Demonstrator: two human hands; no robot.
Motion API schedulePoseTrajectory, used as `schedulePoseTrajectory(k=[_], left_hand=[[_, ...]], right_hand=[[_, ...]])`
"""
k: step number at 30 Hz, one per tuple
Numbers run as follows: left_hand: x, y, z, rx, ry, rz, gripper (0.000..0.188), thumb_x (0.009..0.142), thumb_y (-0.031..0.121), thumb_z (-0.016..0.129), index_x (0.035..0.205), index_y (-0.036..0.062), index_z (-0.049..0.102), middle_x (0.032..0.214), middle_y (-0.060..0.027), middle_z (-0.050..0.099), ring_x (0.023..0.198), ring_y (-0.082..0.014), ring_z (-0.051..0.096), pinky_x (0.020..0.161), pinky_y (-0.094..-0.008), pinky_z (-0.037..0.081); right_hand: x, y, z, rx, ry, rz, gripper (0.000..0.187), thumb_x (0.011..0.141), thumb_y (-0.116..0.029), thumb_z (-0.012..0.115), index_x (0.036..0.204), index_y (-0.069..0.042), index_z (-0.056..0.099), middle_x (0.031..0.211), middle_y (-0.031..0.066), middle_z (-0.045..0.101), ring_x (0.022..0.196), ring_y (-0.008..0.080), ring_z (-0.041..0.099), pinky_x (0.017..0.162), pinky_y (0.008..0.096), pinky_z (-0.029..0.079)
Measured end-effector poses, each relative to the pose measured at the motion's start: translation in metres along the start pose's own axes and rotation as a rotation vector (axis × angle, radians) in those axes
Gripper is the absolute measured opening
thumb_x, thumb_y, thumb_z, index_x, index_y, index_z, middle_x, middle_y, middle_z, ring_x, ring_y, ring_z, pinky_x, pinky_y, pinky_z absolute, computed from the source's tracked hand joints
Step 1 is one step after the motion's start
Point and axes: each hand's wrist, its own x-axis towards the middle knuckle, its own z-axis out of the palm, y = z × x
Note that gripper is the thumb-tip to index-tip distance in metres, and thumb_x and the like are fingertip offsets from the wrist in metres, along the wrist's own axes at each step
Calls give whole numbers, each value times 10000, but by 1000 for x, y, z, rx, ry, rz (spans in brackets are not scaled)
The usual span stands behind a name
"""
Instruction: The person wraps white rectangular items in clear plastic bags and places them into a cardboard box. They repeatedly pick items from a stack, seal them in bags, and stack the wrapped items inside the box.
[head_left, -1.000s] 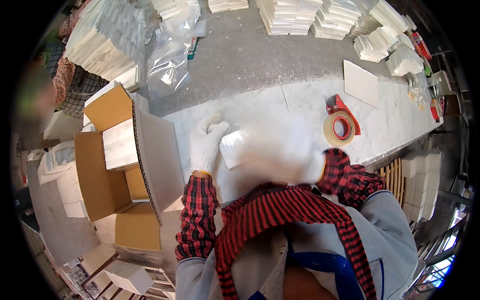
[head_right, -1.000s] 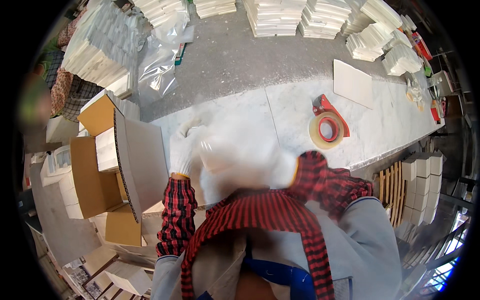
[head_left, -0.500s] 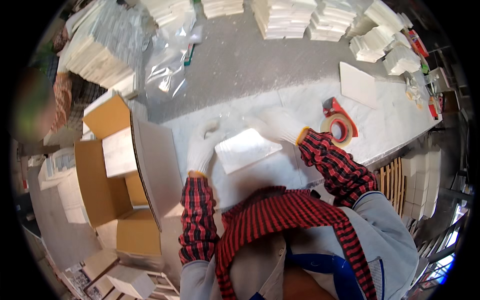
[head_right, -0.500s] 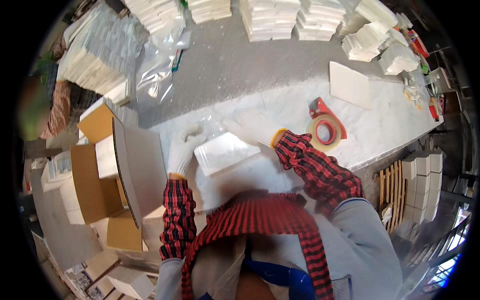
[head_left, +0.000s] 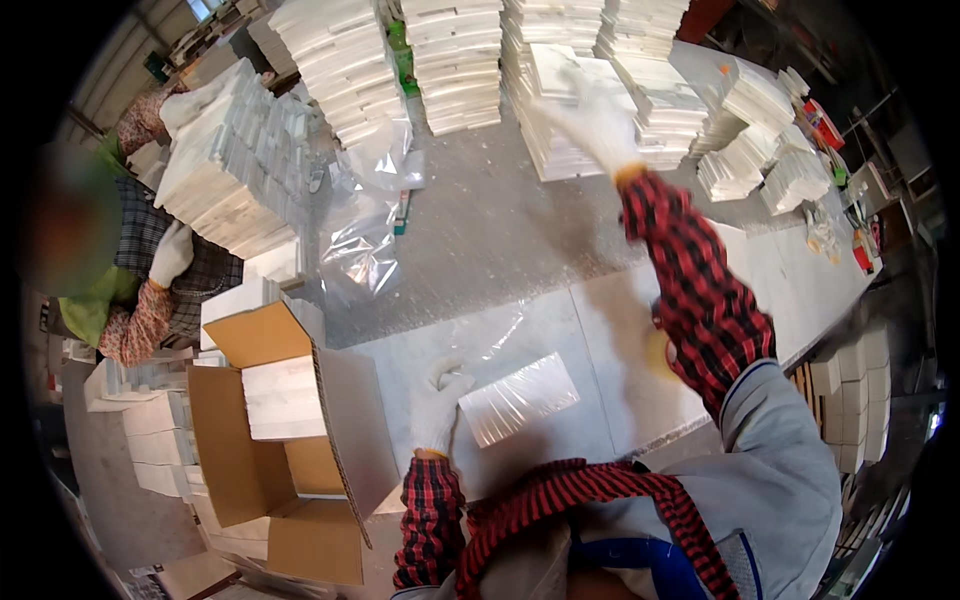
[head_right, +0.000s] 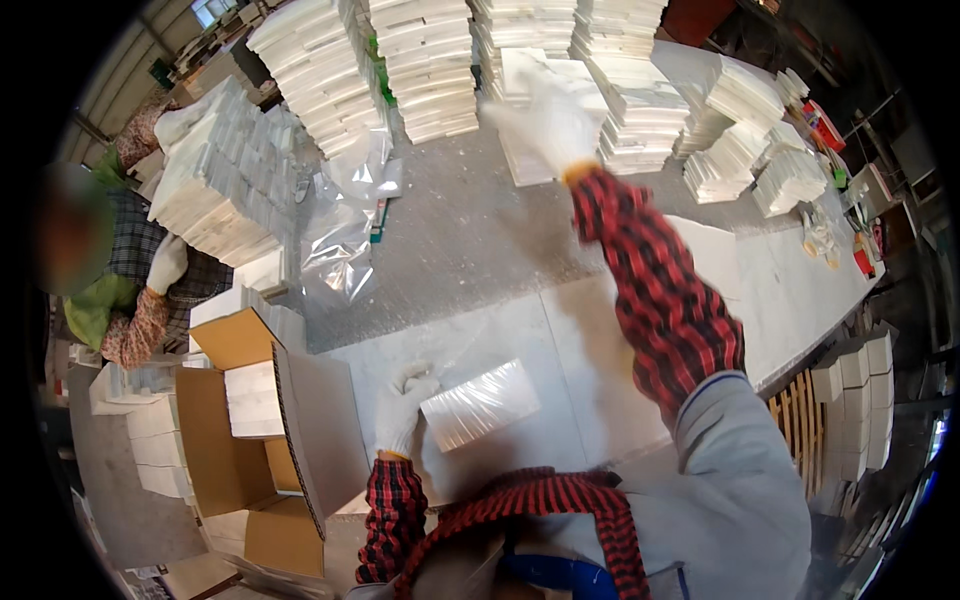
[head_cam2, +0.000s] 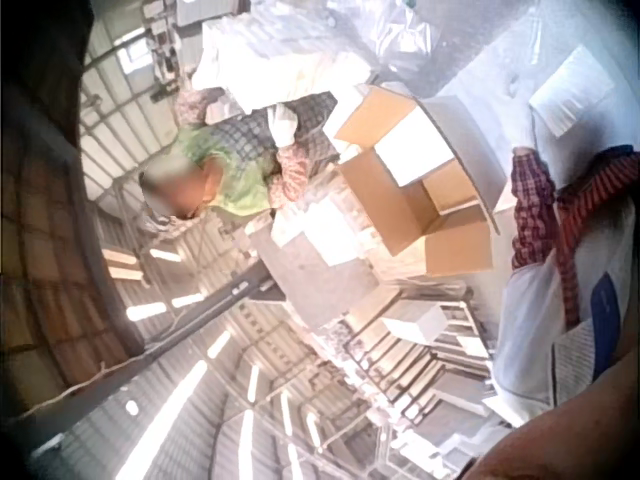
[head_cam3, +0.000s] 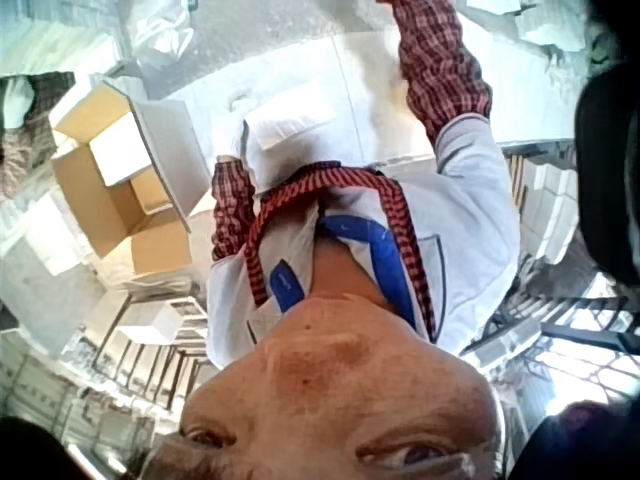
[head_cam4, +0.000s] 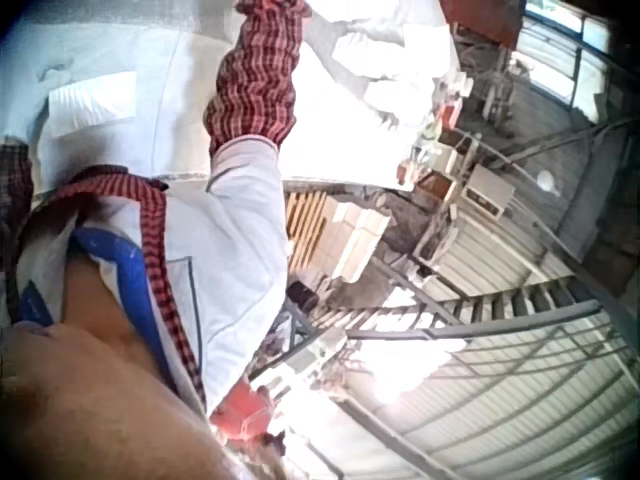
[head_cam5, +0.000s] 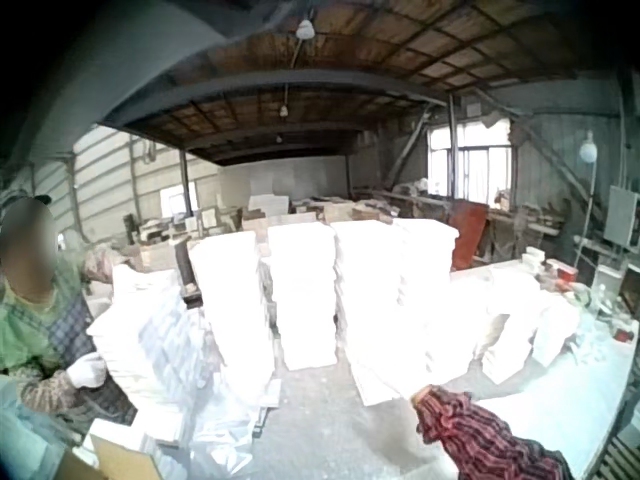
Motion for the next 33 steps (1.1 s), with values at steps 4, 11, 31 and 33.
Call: schedulePoseTrajectory(k=[4, 11, 31, 33], left_hand=[[-3, 8, 2, 87, 25, -21, 413, 865, 34, 780, 1264, -25, 690, 858, -28, 719, 820, -108, 671, 771, -255, 515], [0, 4, 8, 57, -35, 64, 405, 882, 45, 778, 1277, 9, 697, 935, -8, 706, 883, -89, 667, 791, -257, 547], [9, 10, 1, 163, -40, 80, 386, 895, 50, 755, 1266, -30, 682, 891, -17, 673, 809, -119, 646, 732, -247, 512], [16, 4, 0, 110, -59, 44, 418, 898, 64, 769, 1296, -16, 669, 929, -38, 688, 824, -134, 668, 717, -257, 533]], right_hand=[[95, 1, 11, -275, 4, 261, 1094, 741, -727, 764, 1576, -87, 462, 1311, 232, 710, 1224, 406, 678, 1040, 485, 524], [134, 49, 34, -341, -85, 209, 993, 766, -669, 752, 1520, -60, 537, 1348, 253, 690, 1291, 431, 637, 1072, 504, 510], [-295, -27, -12, 282, -820, -952, 823, 692, -278, 819, 1445, -73, 558, 1388, 206, 564, 1266, 431, 530, 1109, 514, 438], [-287, -32, -5, 222, -866, -893, 820, 704, -268, 806, 1458, -79, 545, 1406, 206, 541, 1283, 427, 510, 1121, 510, 425]])
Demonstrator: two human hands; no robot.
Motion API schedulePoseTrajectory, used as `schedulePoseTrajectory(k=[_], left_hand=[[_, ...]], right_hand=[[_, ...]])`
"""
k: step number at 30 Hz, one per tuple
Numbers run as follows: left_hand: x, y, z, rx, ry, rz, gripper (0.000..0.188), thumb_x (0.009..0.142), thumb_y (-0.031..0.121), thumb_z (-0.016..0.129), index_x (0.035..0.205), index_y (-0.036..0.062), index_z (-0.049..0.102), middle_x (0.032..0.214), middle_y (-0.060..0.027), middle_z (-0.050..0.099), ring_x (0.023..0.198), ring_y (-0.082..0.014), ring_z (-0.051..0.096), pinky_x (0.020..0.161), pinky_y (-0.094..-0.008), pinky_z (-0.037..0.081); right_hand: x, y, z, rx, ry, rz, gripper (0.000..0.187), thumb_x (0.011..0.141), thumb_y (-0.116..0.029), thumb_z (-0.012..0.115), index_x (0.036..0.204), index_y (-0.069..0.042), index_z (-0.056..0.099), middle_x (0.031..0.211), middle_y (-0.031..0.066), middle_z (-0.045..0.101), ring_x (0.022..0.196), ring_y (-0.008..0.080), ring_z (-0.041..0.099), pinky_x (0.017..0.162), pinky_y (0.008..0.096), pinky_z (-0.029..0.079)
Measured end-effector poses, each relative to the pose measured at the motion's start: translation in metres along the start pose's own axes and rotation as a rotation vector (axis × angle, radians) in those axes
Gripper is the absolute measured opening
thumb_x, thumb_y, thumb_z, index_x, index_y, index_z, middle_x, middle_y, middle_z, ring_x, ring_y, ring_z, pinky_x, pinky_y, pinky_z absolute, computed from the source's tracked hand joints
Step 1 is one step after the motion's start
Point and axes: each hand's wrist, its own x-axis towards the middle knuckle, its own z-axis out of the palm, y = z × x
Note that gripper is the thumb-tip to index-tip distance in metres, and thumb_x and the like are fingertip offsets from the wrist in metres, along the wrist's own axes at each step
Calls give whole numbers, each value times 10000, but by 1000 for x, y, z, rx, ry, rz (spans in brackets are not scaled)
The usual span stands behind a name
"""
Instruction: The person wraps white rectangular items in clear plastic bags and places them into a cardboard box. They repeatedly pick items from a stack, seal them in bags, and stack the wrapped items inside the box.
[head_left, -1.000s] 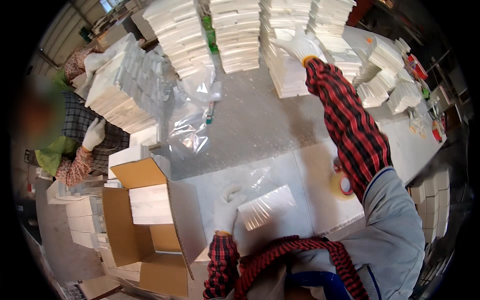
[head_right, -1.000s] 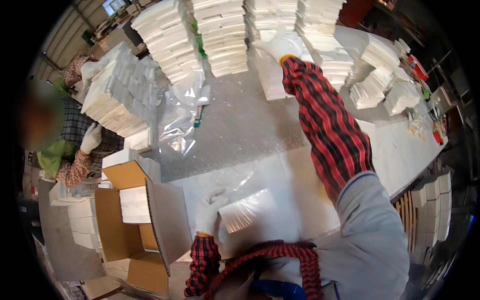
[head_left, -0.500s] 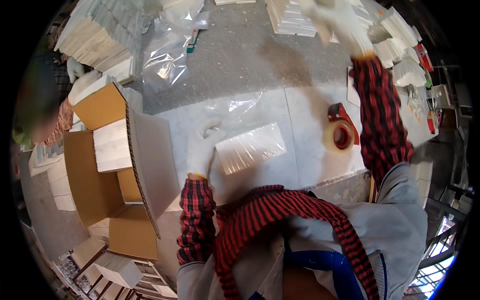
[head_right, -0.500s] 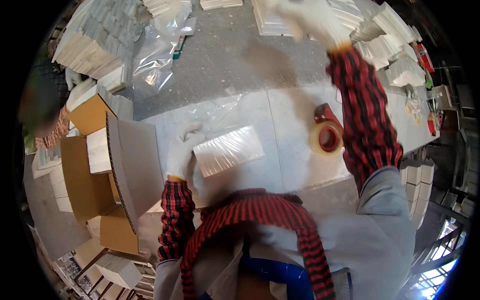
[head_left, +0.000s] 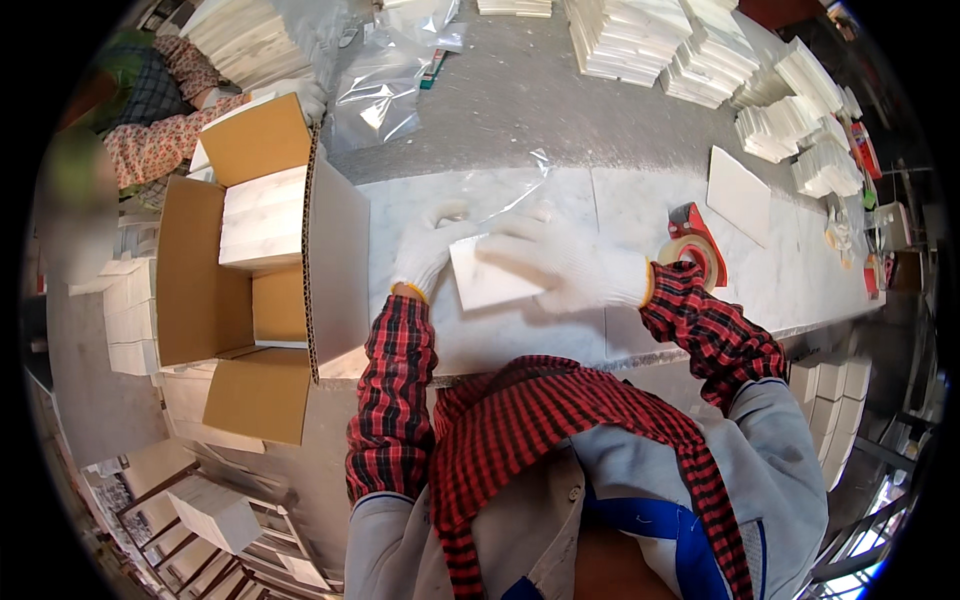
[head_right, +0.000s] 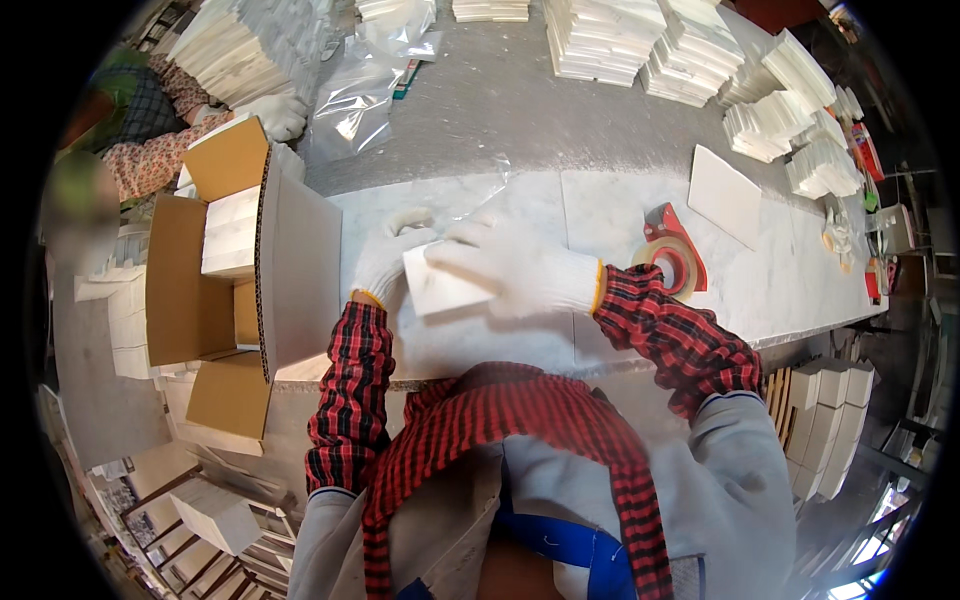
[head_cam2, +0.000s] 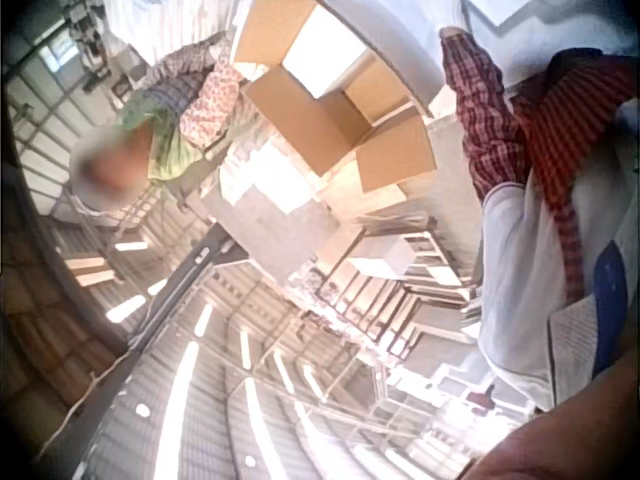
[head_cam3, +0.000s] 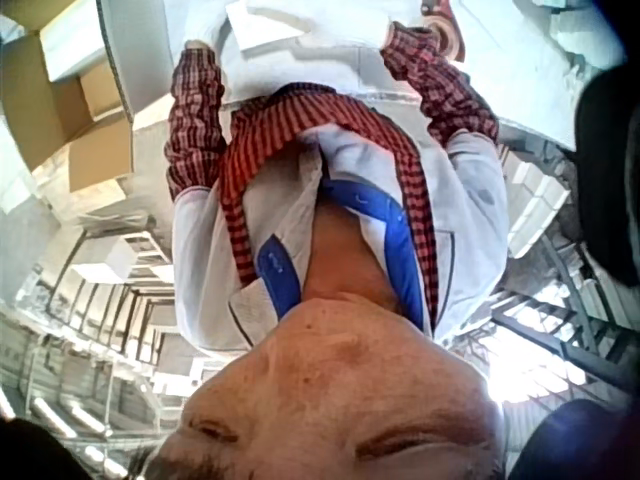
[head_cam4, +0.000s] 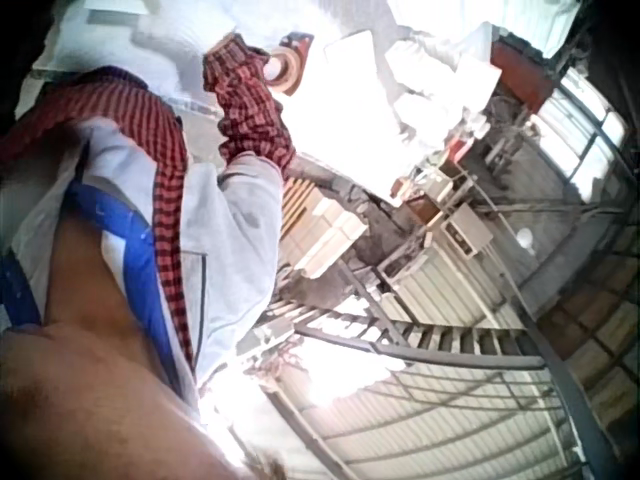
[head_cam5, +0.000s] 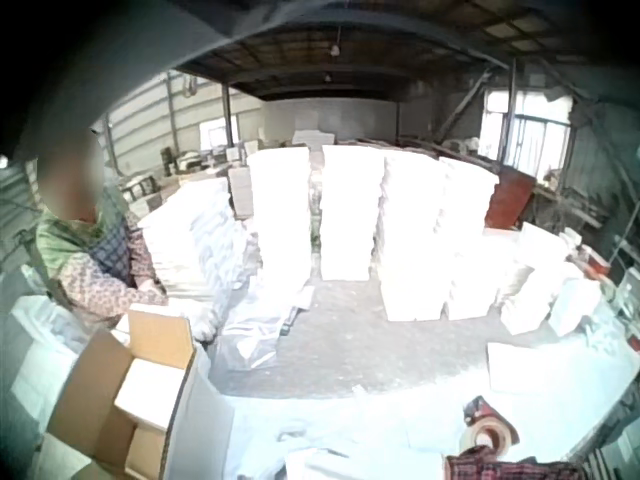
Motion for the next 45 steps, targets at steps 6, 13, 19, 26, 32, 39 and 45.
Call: schedulePoseTrajectory(k=[6, 13, 19, 26, 32, 39, 45], left_hand=[[2, -5, -1, -57, -3, -3, 424, 886, 93, 788, 1282, -10, 677, 929, -49, 705, 820, -143, 686, 705, -266, 545], [1, -10, 1, -174, 22, -57, 383, 875, 129, 785, 1225, -14, 722, 923, -33, 713, 820, -125, 663, 725, -254, 520], [-9, -4, 10, -305, 114, -1, 385, 924, 113, 711, 1270, -54, 681, 1078, -68, 719, 936, -143, 669, 803, -271, 545], [-14, 12, 21, -440, 117, -22, 460, 948, 70, 625, 1390, -56, 617, 1089, -82, 712, 953, -173, 668, 865, -301, 548], [-28, 32, 38, -283, 158, -12, 452, 982, 105, 585, 1417, -15, 621, 1148, -82, 696, 957, -155, 639, 868, -299, 525], [-27, 37, 23, -256, 187, 214, 478, 999, 149, 646, 1435, -39, 596, 1191, -98, 723, 1061, -164, 668, 962, -295, 514], [-45, 60, 25, -205, 193, 296, 526, 1015, 152, 689, 1457, -85, 534, 1261, -127, 704, 1143, -181, 676, 1033, -317, 519]], right_hand=[[3, 7, 4, -94, 38, -27, 860, 675, -251, 816, 1466, -103, 511, 1400, 197, 532, 1298, 415, 509, 1106, 519, 425], [-1, 6, -2, -13, 18, 38, 911, 708, -314, 872, 1507, -133, 472, 1415, 202, 533, 1355, 412, 508, 1139, 511, 419], [-41, 39, 28, 597, 665, 557, 642, 996, -393, 669, 1520, -80, 467, 1511, 149, 523, 1415, 301, 492, 1166, 423, 398], [-30, 22, 59, 1338, 945, 781, 797, 1102, -578, 466, 1585, 52, 401, 1638, 131, 446, 1518, 211, 372, 1237, 341, 287], [-31, 25, 64, 1254, 873, 734, 854, 1100, -653, 371, 1658, -11, 290, 1689, 209, 330, 1541, 273, 352, 1271, 368, 240], [-27, 87, 19, 1062, 506, 819, 839, 1032, -520, 607, 1629, 12, 351, 1583, 190, 494, 1354, 237, 554, 1141, 352, 423], [-2, 105, -2, 976, 311, 469, 730, 944, -265, 753, 1560, 13, 478, 1437, 174, 635, 1293, 193, 606, 1101, 323, 449]])
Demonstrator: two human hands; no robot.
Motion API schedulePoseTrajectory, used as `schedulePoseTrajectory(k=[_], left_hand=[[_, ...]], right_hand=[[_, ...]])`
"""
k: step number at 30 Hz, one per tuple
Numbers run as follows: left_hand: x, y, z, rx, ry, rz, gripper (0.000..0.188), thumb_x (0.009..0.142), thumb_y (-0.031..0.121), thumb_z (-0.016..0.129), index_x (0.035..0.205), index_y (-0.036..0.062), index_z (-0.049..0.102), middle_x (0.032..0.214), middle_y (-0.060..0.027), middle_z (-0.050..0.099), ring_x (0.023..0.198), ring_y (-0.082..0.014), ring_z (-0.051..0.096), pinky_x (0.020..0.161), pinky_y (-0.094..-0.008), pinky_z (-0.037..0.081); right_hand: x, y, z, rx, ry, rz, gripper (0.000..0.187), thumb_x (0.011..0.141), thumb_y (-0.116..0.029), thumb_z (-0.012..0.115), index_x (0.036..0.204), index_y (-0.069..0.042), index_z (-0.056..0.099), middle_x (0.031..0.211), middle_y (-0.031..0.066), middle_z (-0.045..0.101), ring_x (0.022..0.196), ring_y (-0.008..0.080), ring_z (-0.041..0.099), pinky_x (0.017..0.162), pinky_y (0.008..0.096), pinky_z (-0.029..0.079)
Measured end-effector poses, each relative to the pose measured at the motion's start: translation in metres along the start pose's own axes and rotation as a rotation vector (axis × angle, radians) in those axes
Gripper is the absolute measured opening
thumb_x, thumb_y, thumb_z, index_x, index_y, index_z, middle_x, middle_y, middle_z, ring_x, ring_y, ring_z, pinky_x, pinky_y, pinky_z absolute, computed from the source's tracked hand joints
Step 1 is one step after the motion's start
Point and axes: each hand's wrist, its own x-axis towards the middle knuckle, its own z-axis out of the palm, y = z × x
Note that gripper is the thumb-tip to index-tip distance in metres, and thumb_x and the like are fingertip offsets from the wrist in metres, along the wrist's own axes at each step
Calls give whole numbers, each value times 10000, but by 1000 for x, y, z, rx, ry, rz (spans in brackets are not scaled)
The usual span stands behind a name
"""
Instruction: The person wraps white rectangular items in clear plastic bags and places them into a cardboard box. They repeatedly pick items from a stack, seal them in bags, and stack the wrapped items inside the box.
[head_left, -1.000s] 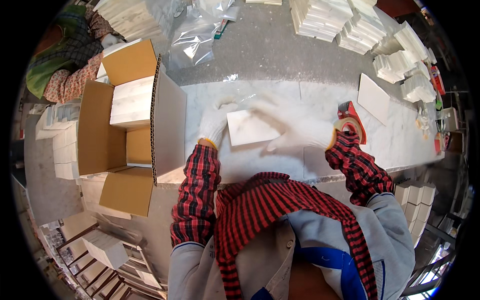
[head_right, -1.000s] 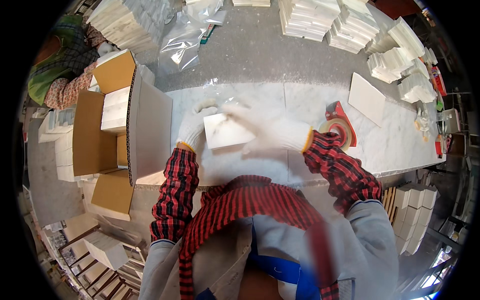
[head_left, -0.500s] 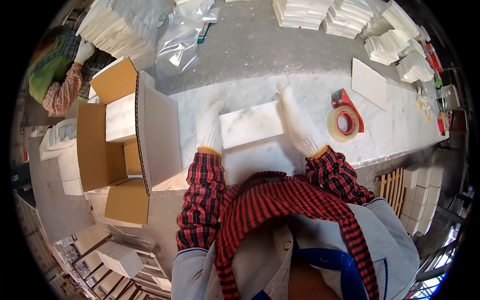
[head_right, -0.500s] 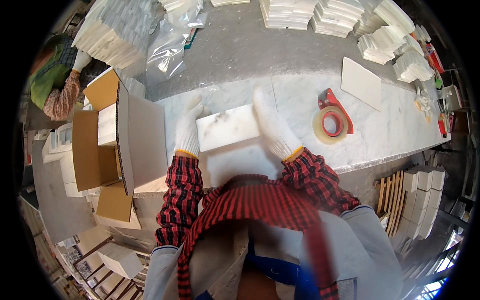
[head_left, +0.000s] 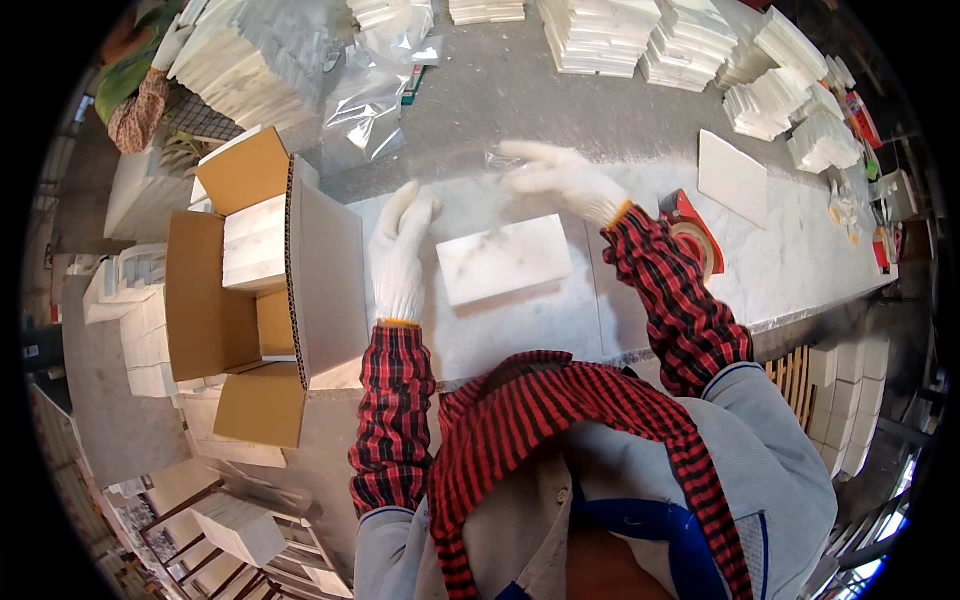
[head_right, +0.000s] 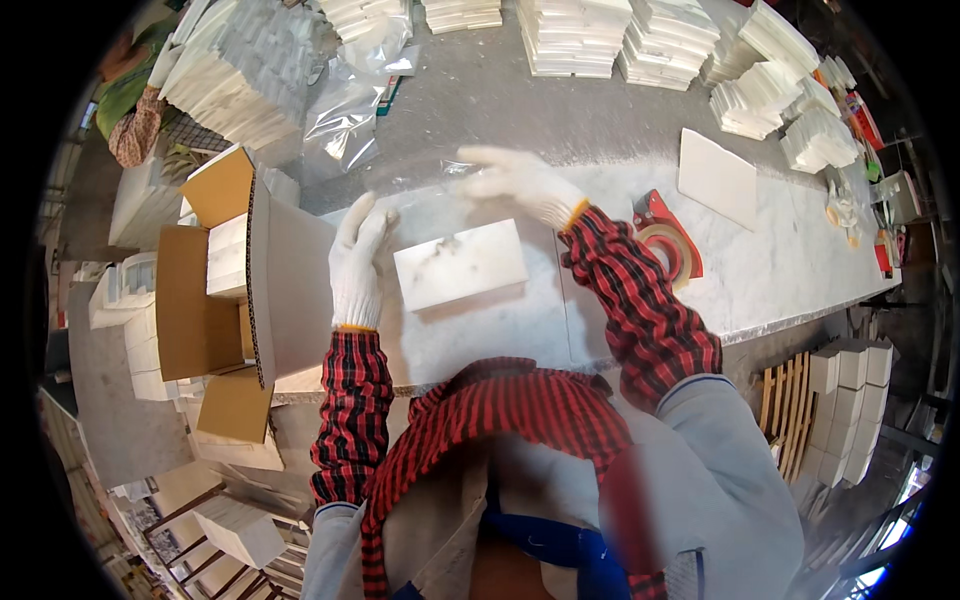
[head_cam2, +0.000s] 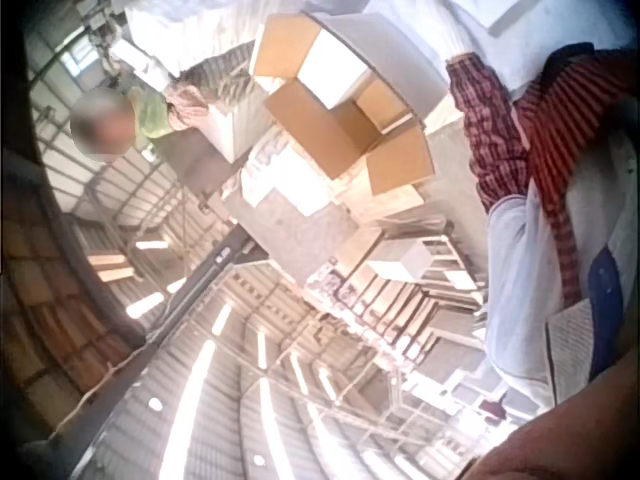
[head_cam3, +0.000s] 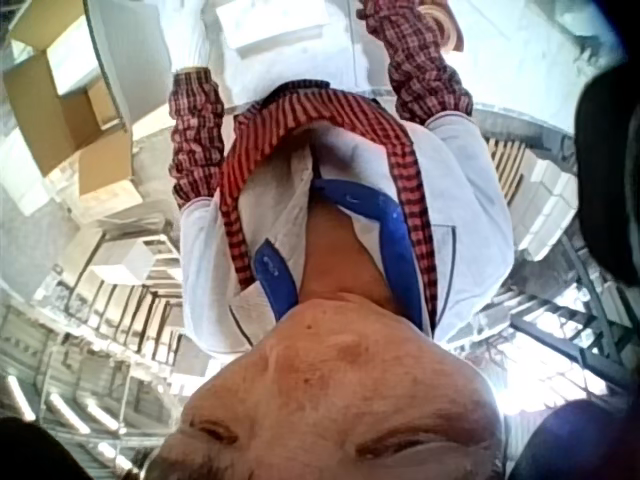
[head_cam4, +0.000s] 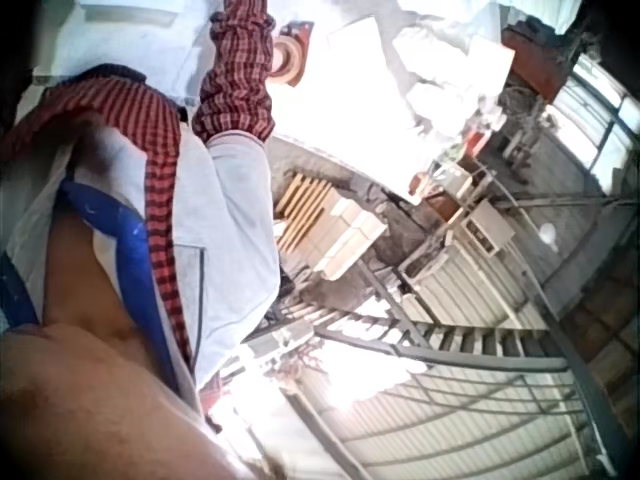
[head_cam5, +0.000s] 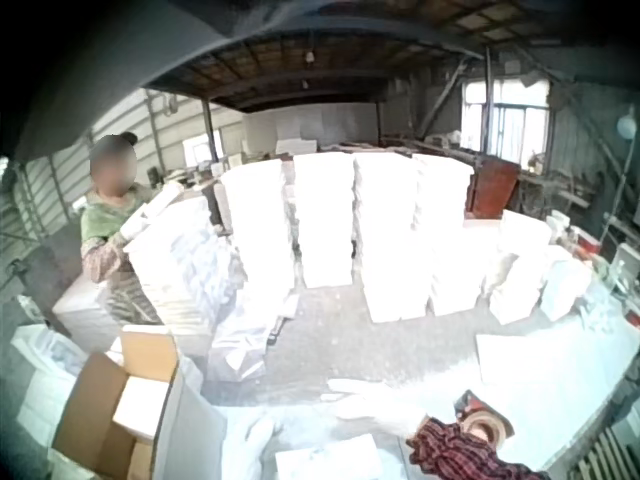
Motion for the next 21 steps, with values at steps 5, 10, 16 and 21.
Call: schedulePoseTrajectory(k=[5, 10, 16, 21], left_hand=[[-61, 10, -33, 271, 9, 75, 494, 1001, 235, 724, 1393, -43, 610, 1207, -105, 746, 1069, -147, 700, 941, -280, 534], [-78, 8, -47, 137, -30, 97, 497, 1024, 262, 680, 1428, -11, 586, 1234, -114, 739, 1074, -177, 710, 944, -301, 549], [-36, 46, 7, 1091, -346, 577, 445, 999, 308, 625, 1384, 86, 636, 1327, -142, 677, 1276, -315, 602, 1124, -429, 424], [-46, 13, 28, 1422, -548, 874, 608, 931, 421, 698, 1432, 101, 570, 1456, -184, 544, 1341, -366, 516, 1133, -534, 385]], right_hand=[[-100, -45, 30, -319, 123, -176, 478, 880, -98, 748, 1356, -79, 711, 1109, 47, 794, 1019, 179, 724, 948, 284, 538], [-137, -8, 41, -797, 5, -693, 433, 794, -50, 695, 1215, -135, 747, 1091, 67, 752, 1001, 299, 694, 882, 403, 562], [-130, -10, 45, -1029, -58, -830, 254, 807, -99, 702, 1060, -124, 712, 951, 99, 708, 864, 298, 681, 726, 414, 542], [-142, -12, 40, -1262, -148, -620, 180, 852, -164, 710, 1025, -116, 697, 887, 121, 673, 788, 317, 672, 646, 423, 528]])
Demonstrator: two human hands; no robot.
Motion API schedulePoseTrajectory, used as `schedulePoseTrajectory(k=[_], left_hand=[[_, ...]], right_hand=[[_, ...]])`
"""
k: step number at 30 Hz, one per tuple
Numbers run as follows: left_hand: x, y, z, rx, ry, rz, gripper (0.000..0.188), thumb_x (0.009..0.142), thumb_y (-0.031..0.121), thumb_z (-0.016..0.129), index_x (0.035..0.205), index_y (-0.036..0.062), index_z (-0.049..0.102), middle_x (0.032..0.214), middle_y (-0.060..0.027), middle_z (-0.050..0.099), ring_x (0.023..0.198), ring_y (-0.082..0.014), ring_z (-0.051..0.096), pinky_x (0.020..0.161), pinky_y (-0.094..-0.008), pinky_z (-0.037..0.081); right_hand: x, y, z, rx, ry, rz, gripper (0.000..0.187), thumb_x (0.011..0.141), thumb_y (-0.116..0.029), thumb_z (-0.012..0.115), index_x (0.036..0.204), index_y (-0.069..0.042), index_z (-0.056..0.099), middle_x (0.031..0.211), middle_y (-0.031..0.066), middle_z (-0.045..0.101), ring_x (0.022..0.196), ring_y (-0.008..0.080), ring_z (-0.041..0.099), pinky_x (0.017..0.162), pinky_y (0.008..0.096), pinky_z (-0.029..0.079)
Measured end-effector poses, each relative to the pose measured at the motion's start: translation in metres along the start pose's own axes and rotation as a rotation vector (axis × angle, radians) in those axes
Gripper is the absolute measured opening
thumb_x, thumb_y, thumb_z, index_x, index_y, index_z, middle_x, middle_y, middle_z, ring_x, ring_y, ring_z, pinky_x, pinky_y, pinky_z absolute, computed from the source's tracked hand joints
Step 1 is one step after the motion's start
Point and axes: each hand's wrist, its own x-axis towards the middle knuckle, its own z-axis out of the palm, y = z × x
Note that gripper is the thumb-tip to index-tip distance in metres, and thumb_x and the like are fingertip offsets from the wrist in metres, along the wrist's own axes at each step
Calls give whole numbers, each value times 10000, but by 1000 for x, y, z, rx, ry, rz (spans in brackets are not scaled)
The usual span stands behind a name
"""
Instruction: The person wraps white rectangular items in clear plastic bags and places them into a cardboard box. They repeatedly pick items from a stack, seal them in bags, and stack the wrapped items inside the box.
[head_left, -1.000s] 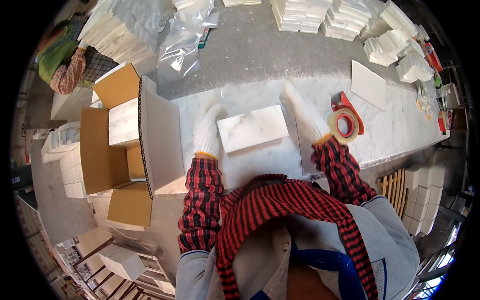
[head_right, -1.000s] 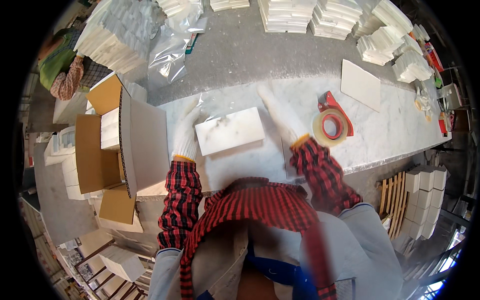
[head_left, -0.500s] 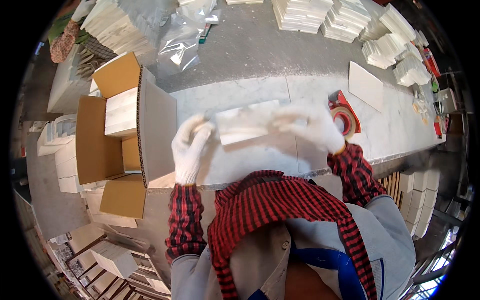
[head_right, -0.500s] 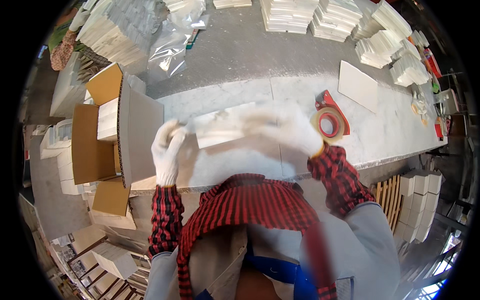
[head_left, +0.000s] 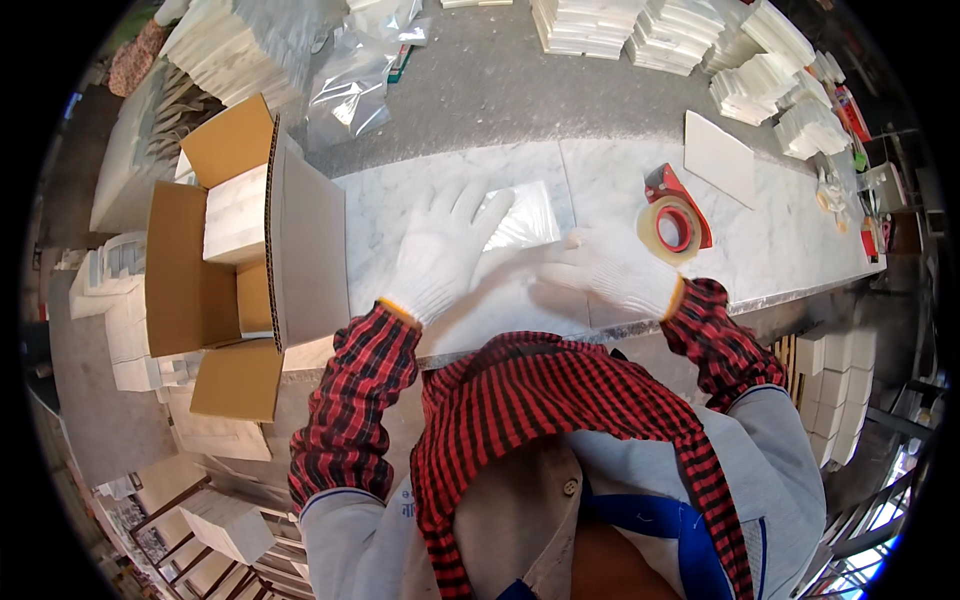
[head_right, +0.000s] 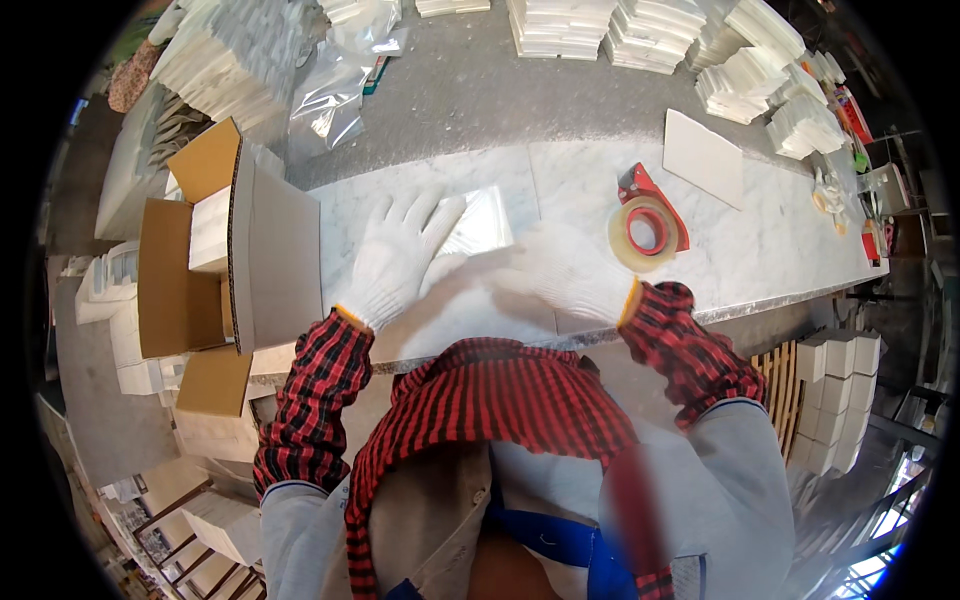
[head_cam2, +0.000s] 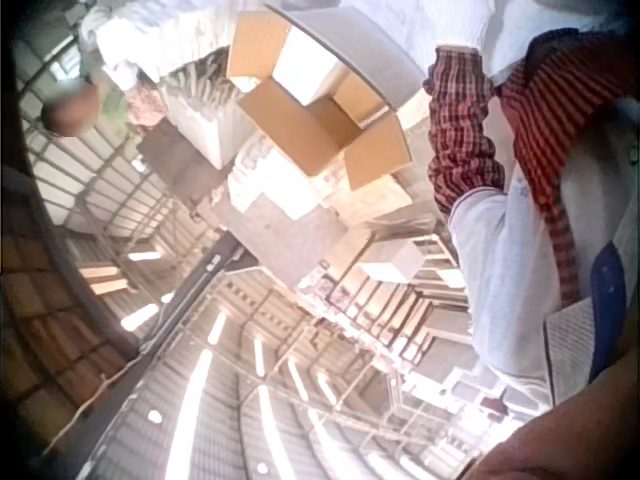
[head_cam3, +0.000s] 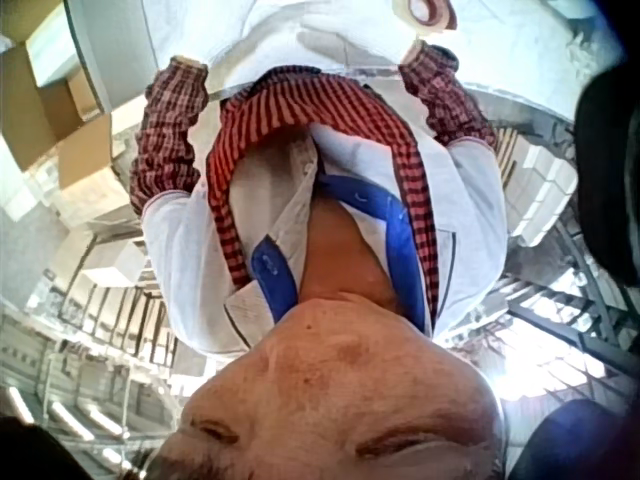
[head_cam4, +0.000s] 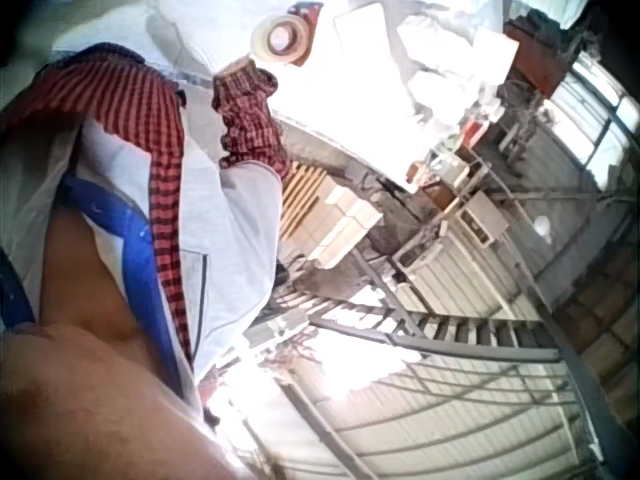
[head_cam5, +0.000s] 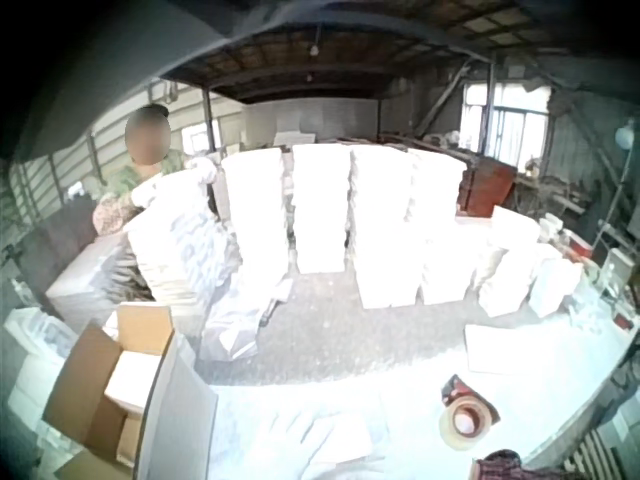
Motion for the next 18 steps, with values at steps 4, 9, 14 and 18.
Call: schedulePoseTrajectory(k=[4, 9, 14, 18], left_hand=[[-1, -2, 10, 11, 88, 22, 731, 855, 469, 761, 1426, 61, 560, 1399, -186, 555, 1311, -371, 517, 1121, -545, 380], [-17, -8, 16, 112, 22, 20, 786, 778, 435, 832, 1382, 10, 563, 1296, -189, 583, 1228, -371, 544, 1074, -536, 403], [-17, -3, -2, -135, 110, -78, 815, 759, 374, 863, 1385, -16, 516, 1217, -206, 600, 1155, -399, 563, 996, -497, 453], [-12, -15, -9, -183, -83, -95, 871, 816, 497, 797, 1442, -11, 466, 1254, -239, 600, 1133, -421, 590, 971, -485, 491]], right_hand=[[5, -30, -32, -44, -55, 343, 290, 919, -304, 699, 1148, -127, 706, 902, 123, 687, 845, 334, 681, 711, 448, 542], [89, -34, -11, 262, 328, 218, 499, 939, -341, 685, 1350, -73, 593, 1198, 161, 637, 1155, 330, 619, 945, 431, 519], [61, 17, 26, 15, 331, 94, 518, 909, -225, 668, 1376, -42, 537, 1302, 179, 578, 1232, 360, 585, 1017, 428, 495], [46, 33, 23, -32, 180, 94, 489, 901, -111, 615, 1381, -51, 542, 1312, 170, 587, 1205, 353, 607, 1013, 440, 501]])
